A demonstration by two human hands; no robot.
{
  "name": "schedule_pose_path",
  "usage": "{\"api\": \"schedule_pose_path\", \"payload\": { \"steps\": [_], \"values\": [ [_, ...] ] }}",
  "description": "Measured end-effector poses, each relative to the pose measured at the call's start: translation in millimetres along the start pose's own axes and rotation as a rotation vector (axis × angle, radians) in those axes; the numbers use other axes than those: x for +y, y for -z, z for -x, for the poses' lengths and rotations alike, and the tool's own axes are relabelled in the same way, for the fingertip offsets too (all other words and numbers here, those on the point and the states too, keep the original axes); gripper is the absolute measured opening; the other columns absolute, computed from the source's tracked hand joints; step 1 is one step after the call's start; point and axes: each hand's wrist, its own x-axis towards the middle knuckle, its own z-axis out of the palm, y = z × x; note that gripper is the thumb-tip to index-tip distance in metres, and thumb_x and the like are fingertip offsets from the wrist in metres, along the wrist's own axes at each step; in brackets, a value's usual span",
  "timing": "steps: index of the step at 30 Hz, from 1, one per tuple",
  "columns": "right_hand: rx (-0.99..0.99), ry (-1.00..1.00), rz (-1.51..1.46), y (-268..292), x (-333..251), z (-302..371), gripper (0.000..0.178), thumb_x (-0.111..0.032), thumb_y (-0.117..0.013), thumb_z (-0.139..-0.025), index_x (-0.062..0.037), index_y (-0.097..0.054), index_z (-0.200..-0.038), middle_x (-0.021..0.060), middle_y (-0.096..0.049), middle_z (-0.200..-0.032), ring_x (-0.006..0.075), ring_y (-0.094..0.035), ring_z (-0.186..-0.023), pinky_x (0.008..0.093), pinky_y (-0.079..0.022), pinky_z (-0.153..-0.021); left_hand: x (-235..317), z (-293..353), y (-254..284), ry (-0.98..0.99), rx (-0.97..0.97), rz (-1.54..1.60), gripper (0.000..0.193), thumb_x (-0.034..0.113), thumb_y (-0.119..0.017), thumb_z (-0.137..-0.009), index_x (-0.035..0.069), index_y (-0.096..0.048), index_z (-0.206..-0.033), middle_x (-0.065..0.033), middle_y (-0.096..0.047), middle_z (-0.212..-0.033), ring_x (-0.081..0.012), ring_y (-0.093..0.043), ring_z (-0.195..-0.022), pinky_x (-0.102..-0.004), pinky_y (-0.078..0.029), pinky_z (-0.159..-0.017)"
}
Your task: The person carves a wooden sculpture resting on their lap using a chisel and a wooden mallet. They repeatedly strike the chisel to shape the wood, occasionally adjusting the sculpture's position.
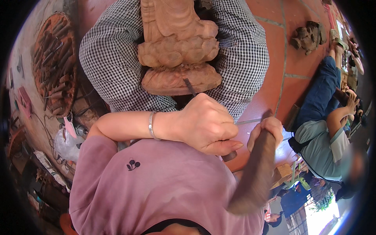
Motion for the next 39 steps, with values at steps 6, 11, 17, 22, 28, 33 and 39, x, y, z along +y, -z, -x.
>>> {"api": "schedule_pose_path", "payload": {
  "steps": [6,11,17,22,28,33,39],
  "values": [
    [-0.174,-0.14,0.372,15,5,11,0.032,0.011,-0.063,-0.077,-0.0066,-0.049,-0.1,0.009,-0.053,-0.083,0.0223,-0.053,-0.068,0.0362,-0.048,-0.069,-5,-2,6,0.012,0.021,-0.012,0.044,0.033,-0.068,-0.086,0.012,-0.047,-0.054,-0.0027,-0.044,-0.049,-0.0216,-0.05,-0.042,-0.035,-0.036,-0.037],
    [-0.049,-0.15,-0.066,1,3,18,0.03,0.009,-0.061,-0.076,-0.0078,-0.049,-0.098,0.0084,-0.056,-0.083,0.0204,-0.056,-0.074,0.0334,-0.047,-0.074,-3,-3,5,-0.094,-0.01,0.031,0.042,0.037,-0.07,-0.083,0.012,-0.048,-0.056,-0.0024,-0.044,-0.05,-0.0219,-0.05,-0.042,-0.0345,-0.036,-0.037],
    [-0.112,-0.2,0.018,5,4,19,0.027,0.004,-0.063,-0.08,-0.0073,-0.047,-0.099,0.0076,-0.056,-0.083,0.0203,-0.058,-0.076,0.0333,-0.048,-0.075,2,-1,5,-0.048,-0.022,0.048,0.04,0.038,-0.069,-0.083,0.012,-0.051,-0.058,-0.002,-0.048,-0.051,-0.0218,-0.052,-0.043,-0.0347,-0.038,-0.038],
    [-0.018,-0.267,-0.183,4,-8,-4,0.031,0.003,-0.067,-0.083,-0.0077,-0.045,-0.102,0.0082,-0.055,-0.086,0.0198,-0.058,-0.081,0.0347,-0.049,-0.078,-1,-12,12,0.071,-0.039,0.069,0.042,0.031,-0.06,-0.094,0.012,-0.056,-0.057,-0.0036,-0.054,-0.051,-0.023,-0.053,-0.041,-0.0354,-0.036,-0.036],
    [-0.161,-0.323,0.155,16,-11,-16,0.022,0.005,-0.065,-0.079,-0.0079,-0.053,-0.092,0.0062,-0.056,-0.082,0.0179,-0.057,-0.074,0.0325,-0.048,-0.074,-7,-19,14,0.13,-0.01,0.141,0.046,0.027,-0.054,-0.099,0.012,-0.058,-0.056,-0.0039,-0.057,-0.051,-0.0223,-0.053,-0.04,-0.0358,-0.035,-0.035],
    [-0.053,-0.377,0.123,14,-13,-9,0.018,0.004,-0.065,-0.076,-0.0076,-0.056,-0.085,0.0061,-0.057,-0.08,0.0194,-0.058,-0.073,0.0311,-0.048,-0.072,-6,-14,15,0.103,-0.03,0.125,0.046,0.029,-0.057,-0.097,0.012,-0.057,-0.054,-0.004,-0.055,-0.05,-0.0224,-0.052,-0.039,-0.0358,-0.033,-0.034],
    [-0.127,-0.393,0.224,24,-24,-22,0.02,0.006,-0.062,-0.076,-0.0104,-0.052,-0.081,0.0043,-0.057,-0.078,0.0183,-0.054,-0.066,0.0307,-0.048,-0.067,-6,-12,17,0.095,-0.071,0.089,0.046,0.03,-0.061,-0.094,0.012,-0.054,-0.052,-0.0041,-0.052,-0.048,-0.0222,-0.051,-0.039,-0.0359,-0.032,-0.034]
  ]
}}
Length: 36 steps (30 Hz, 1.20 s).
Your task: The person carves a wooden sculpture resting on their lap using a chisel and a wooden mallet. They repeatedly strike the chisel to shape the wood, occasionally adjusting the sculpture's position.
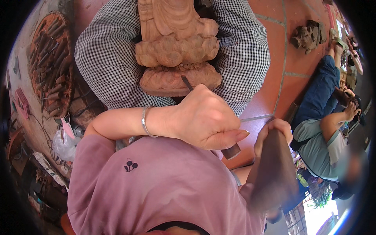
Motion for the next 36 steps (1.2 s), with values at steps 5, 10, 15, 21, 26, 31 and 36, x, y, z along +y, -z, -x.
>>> {"api": "schedule_pose_path", "payload": {
  "steps": [5,10,15,21,26,31,36],
  "values": [
    [0.035,0.125,0.109,-14,-5,-7,0.021,0.007,-0.061,-0.078,-0.0064,-0.052,-0.092,0.0054,-0.052,-0.079,0.0172,-0.051,-0.067,0.0308,-0.046,-0.062,-2,1,1,-0.02,0.036,0.016,0.047,0.03,-0.061,-0.094,0.011,-0.052,-0.052,-0.0041,-0.052,-0.048,-0.0223,-0.05,-0.039,-0.0359,-0.032,-0.035],
    [-0.011,0.14,-0.153,-11,6,-5,0.028,0.014,-0.058,-0.073,-0.007,-0.051,-0.091,0.0061,-0.052,-0.078,0.0179,-0.051,-0.066,0.0296,-0.046,-0.066,-1,-1,3,-0.009,0.035,0.033,0.047,0.03,-0.061,-0.095,0.012,-0.053,-0.053,-0.0039,-0.051,-0.048,-0.0228,-0.049,-0.039,-0.0363,-0.031,-0.035],
    [-0.074,0.101,0.127,1,-4,-10,0.029,0.017,-0.054,-0.074,-0.0066,-0.05,-0.09,0.0071,-0.053,-0.077,0.0189,-0.052,-0.065,0.0303,-0.046,-0.064,-4,-1,4,-0.031,0.061,0.039,0.046,0.03,-0.061,-0.095,0.012,-0.053,-0.053,-0.0037,-0.049,-0.048,-0.0232,-0.047,-0.038,-0.0373,-0.03,-0.035],
    [0.055,0.174,0.104,-12,12,-3,0.032,0.02,-0.057,-0.068,-0.0063,-0.048,-0.086,0.0084,-0.055,-0.078,0.021,-0.056,-0.071,0.0342,-0.048,-0.067,-8,4,3,-0.046,0.048,0.063,0.046,0.03,-0.063,-0.093,0.011,-0.051,-0.054,-0.004,-0.048,-0.047,-0.0233,-0.046,-0.038,-0.0365,-0.029,-0.035],
    [0.065,0.306,-0.158,-19,-1,-8,0.027,0.012,-0.06,-0.077,-0.0062,-0.051,-0.094,0.007,-0.054,-0.085,0.0179,-0.053,-0.074,0.0303,-0.046,-0.07,-5,4,7,-0.042,0.013,0.064,0.047,0.03,-0.063,-0.093,0.011,-0.05,-0.053,-0.0043,-0.047,-0.046,-0.0237,-0.045,-0.037,-0.0367,-0.028,-0.035],
    [-0.097,0.156,0.09,5,-4,-13,0.022,0.012,-0.058,-0.079,-0.0061,-0.05,-0.09,0.0076,-0.055,-0.088,0.019,-0.056,-0.078,0.0325,-0.047,-0.073,-8,5,6,-0.051,0.049,0.066,0.049,0.03,-0.061,-0.094,0.011,-0.048,-0.051,-0.0046,-0.047,-0.047,-0.0238,-0.045,-0.037,-0.0369,-0.028,-0.035],
    [-0.12,0.286,0.289,-7,-7,-13,0.025,0.015,-0.057,-0.079,-0.0052,-0.048,-0.09,0.0088,-0.055,-0.08,0.0222,-0.055,-0.069,0.034,-0.048,-0.069,-7,4,8,-0.032,0.048,0.125,0.051,0.03,-0.061,-0.096,0.011,-0.046,-0.051,-0.0049,-0.048,-0.047,-0.0235,-0.046,-0.038,-0.0371,-0.029,-0.035]
  ]
}}
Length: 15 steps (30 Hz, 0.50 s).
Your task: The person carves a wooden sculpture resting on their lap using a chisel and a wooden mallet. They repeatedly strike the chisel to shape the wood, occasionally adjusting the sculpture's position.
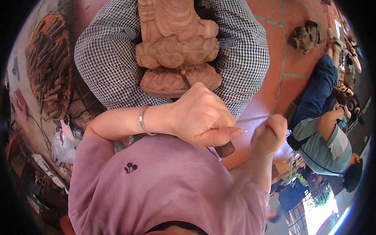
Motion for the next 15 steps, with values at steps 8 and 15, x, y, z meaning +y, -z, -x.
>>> {"api": "schedule_pose_path", "payload": {
  "steps": [8,15],
  "values": [
    [-0.006,-0.107,-0.12,-6,11,17,0.03,0.012,-0.059,-0.079,-0.0079,-0.049,-0.099,0.0072,-0.056,-0.085,0.0178,-0.054,-0.076,0.0321,-0.047,-0.074,-2,0,4,-0.029,-0.03,-0.015,0.049,0.029,-0.061,-0.096,0.011,-0.048,-0.053,-0.0052,-0.048,-0.047,-0.0237,-0.046,-0.038,-0.0366,-0.03,-0.036],
    [0.063,-0.007,-0.152,-5,3,12,0.036,0.014,-0.066,-0.07,-0.0031,-0.051,-0.097,0.0119,-0.057,-0.085,0.0221,-0.056,-0.072,0.0329,-0.048,-0.064,-2,3,10,-0.051,-0.067,0.001,0.044,0.027,-0.061,-0.095,0.012,-0.051,-0.054,-0.005,-0.048,-0.047,-0.0236,-0.047,-0.038,-0.036,-0.031,-0.037]
  ]
}}
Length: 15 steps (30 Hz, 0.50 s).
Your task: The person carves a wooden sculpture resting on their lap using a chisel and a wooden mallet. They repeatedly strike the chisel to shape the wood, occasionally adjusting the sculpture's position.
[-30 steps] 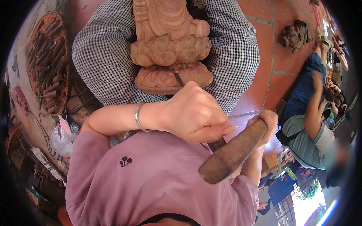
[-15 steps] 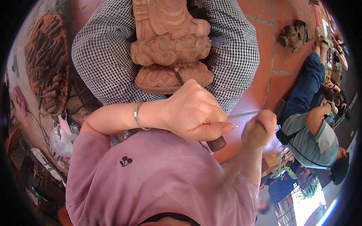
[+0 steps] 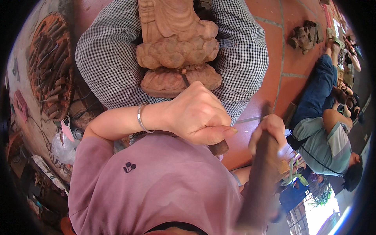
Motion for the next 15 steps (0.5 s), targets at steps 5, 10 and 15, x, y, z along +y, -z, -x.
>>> {"api": "schedule_pose_path", "payload": {
  "steps": [5,10,15],
  "values": [
    [0.029,-0.005,0.02,12,1,-7,0.031,0.012,-0.065,-0.071,-0.0043,-0.047,-0.09,0.0131,-0.057,-0.082,0.0251,-0.057,-0.069,0.0352,-0.05,-0.06,-2,2,5,0.003,-0.014,0.01,0.043,0.027,-0.06,-0.095,0.011,-0.054,-0.055,-0.0051,-0.048,-0.048,-0.0232,-0.048,-0.039,-0.0357,-0.032,-0.037],
    [0.055,0.017,0.106,4,-3,-11,0.023,0.01,-0.063,-0.078,-0.005,-0.049,-0.09,0.0099,-0.057,-0.084,0.0224,-0.057,-0.07,0.0331,-0.05,-0.067,-5,4,5,-0.025,-0.021,0.054,0.042,0.026,-0.059,-0.095,0.011,-0.055,-0.056,-0.005,-0.049,-0.048,-0.0232,-0.049,-0.04,-0.036,-0.033,-0.038],
    [0.041,0.03,-0.145,-6,10,1,0.027,0.011,-0.065,-0.075,-0.003,-0.053,-0.095,0.0111,-0.058,-0.087,0.0223,-0.06,-0.075,0.0313,-0.051,-0.071,-4,3,7,-0.015,-0.053,0.112,0.041,0.022,-0.057,-0.095,0.01,-0.056,-0.056,-0.007,-0.052,-0.049,-0.0237,-0.051,-0.041,-0.0361,-0.035,-0.039]
  ]
}}
